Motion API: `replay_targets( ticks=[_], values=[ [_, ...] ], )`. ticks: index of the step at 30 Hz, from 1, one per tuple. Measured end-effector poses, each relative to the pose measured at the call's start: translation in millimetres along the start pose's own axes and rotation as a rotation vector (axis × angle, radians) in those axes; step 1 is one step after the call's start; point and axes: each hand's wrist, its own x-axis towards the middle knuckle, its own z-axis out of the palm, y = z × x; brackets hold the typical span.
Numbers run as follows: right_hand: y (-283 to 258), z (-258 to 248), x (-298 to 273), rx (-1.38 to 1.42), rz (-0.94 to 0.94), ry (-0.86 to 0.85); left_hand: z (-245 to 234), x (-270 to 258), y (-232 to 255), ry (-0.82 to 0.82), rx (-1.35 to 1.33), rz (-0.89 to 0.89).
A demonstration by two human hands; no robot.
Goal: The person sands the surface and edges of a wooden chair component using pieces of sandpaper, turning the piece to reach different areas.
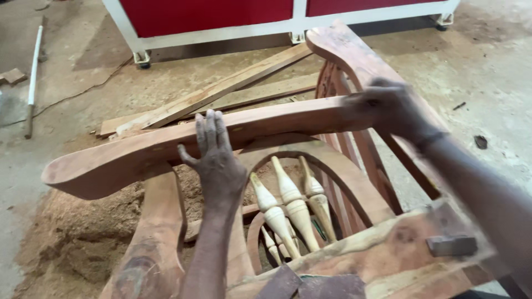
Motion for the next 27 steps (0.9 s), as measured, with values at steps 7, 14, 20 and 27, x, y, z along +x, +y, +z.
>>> replay_targets(
  ticks=[7, 14, 20, 27],
  values=[
    [52.9, -26.9, -58.2, -0.214, 0.177, -0.031, 15.3, 1.8, -3.3, 0.067, -0.017, 0.012],
    [5.5, 17.0, 7.9, 0.079, -0.057, -0.055, 7.8, 3.9, 2.1, 0.014, 0.007, 0.007],
    [-127.7, 101.1, 105.1, 0.296, -0.246, -0.139, -3.7, 4.5, 7.1, -0.051, 0.032, -0.004],
    [-65.8, 67.0, 70.8, 0.312, -0.175, -0.107, -2.1, 1.5, 4.6, -0.044, -0.003, 0.007]
  ],
)
